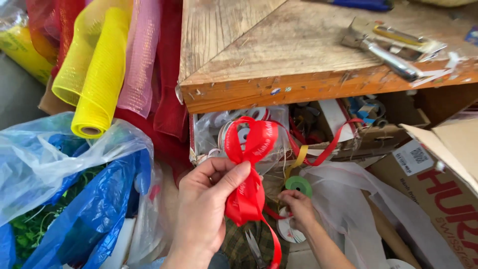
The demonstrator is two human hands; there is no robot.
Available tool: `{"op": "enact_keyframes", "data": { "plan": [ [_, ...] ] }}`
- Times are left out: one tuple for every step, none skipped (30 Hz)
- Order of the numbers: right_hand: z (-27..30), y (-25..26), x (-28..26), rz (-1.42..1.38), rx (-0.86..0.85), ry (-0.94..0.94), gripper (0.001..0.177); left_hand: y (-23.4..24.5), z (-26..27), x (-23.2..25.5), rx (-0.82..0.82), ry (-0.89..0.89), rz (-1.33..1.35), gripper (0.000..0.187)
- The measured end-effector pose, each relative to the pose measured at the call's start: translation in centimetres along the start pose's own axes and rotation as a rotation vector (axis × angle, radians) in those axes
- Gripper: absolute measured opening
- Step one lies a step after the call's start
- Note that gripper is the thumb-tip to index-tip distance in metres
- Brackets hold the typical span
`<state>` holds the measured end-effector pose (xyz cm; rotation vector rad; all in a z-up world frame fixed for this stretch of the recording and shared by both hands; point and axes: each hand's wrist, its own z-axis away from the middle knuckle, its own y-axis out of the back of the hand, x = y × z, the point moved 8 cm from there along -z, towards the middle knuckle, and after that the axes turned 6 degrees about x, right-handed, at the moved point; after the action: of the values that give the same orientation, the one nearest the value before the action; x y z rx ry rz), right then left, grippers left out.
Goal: Tying red ribbons into decorative bows and cutting them with scissors at a workbench.
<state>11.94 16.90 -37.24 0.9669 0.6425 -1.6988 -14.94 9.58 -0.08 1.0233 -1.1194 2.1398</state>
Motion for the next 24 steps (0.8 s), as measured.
{"op": "enact_keyframes", "data": {
  "plan": [
    [0.5, 0.6, -1.4, -0.004, 0.003, 0.012, 0.01, 0.0, -0.2, 0.0, -0.01, -0.006, 0.004, 0.01],
    [1.0, 0.7, -2.8, -0.186, -0.069, -0.002, 0.019, -0.2, -0.4, 0.0, -0.021, 0.007, 0.041, 0.01],
    [1.6, 0.8, -4.3, -0.367, -0.142, -0.015, 0.028, -0.3, -0.7, -0.1, -0.033, 0.02, 0.077, 0.01],
    [3.7, 1.0, -7.5, -0.369, -0.142, -0.004, 0.028, -0.4, -0.9, -0.3, -0.042, 0.016, 0.083, 0.01],
    [5.9, 0.8, -10.8, -0.398, -0.191, -0.002, 0.027, -0.6, -1.1, -0.6, -0.062, 0.035, 0.107, 0.011],
    [8.2, 0.5, -14.0, -0.429, -0.244, 0.0, 0.025, -0.8, -1.3, -0.9, -0.081, 0.051, 0.131, 0.012],
    [10.5, 0.5, -16.6, -0.432, -0.247, 0.013, 0.025, -0.9, -1.3, -1.2, -0.091, 0.043, 0.135, 0.012],
    [13.0, 0.2, -19.4, -0.469, -0.3, 0.04, 0.022, -1.5, -1.2, -1.7, -0.167, 0.076, 0.132, 0.013],
    [15.6, -0.1, -22.1, -0.505, -0.353, 0.068, 0.019, -2.1, -1.0, -2.3, -0.243, 0.108, 0.127, 0.013],
    [16.8, -0.2, -23.3, -0.505, -0.355, 0.074, 0.019, -2.5, -0.7, -2.7, -0.247, 0.104, 0.129, 0.013],
    [18.0, -0.6, -24.8, -0.549, -0.411, 0.103, 0.02, -3.7, 0.0, -3.1, -0.373, 0.103, 0.14, 0.014],
    [19.4, -0.7, -26.0, -0.591, -0.464, 0.129, 0.022, -4.9, 1.0, -3.6, -0.496, 0.107, 0.149, 0.014],
    [19.6, -0.9, -26.5, -0.59, -0.462, 0.132, 0.022, -5.3, 1.1, -3.8, -0.499, 0.108, 0.151, 0.014],
    [20.1, -0.7, -27.1, -0.566, -0.456, 0.224, 0.015, -5.8, 1.6, -4.0, -0.55, 0.09, 0.138, 0.012],
    [20.6, -0.7, -27.6, -0.542, -0.451, 0.315, 0.009, -6.2, 2.1, -4.3, -0.602, 0.073, 0.125, 0.012],
    [21.9, -0.2, -27.9, -0.54, -0.443, 0.291, 0.009, -6.0, 2.2, -4.3, -0.585, 0.091, 0.121, 0.012],
    [22.9, 0.4, -28.3, -0.481, -0.394, 0.296, 0.006, -6.0, 2.4, -4.0, -0.591, 0.093, 0.159, 0.011],
    [23.6, 0.6, -29.3, -0.422, -0.355, 0.317, 0.011, -6.3, 2.1, -3.4, -0.606, 0.08, 0.2, 0.011],
    [23.3, 1.3, -28.3, -0.42, -0.356, 0.308, 0.011, -5.8, 1.6, -3.2, -0.598, 0.084, 0.199, 0.011],
    [22.9, 3.9, -28.2, -0.173, -0.074, 0.492, 0.011, -5.3, 0.9, -2.9, -0.564, 0.112, 0.259, 0.012],
    [23.1, 6.3, -28.5, 0.083, 0.213, 0.66, 0.014, -4.8, 0.3, -2.7, -0.528, 0.14, 0.318, 0.014],
    [21.2, 7.2, -25.4, 0.084, 0.21, 0.662, 0.014, -4.5, 0.2, -2.3, -0.527, 0.137, 0.32, 0.014],
    [18.5, 8.4, -21.1, 0.187, 0.242, 0.482, 0.017, -4.0, -0.2, -2.0, -0.47, 0.146, 0.368, 0.015],
    [16.0, 9.7, -17.0, 0.282, 0.276, 0.305, 0.026, -3.7, -0.6, -1.5, -0.419, 0.154, 0.416, 0.017]
  ]
}}
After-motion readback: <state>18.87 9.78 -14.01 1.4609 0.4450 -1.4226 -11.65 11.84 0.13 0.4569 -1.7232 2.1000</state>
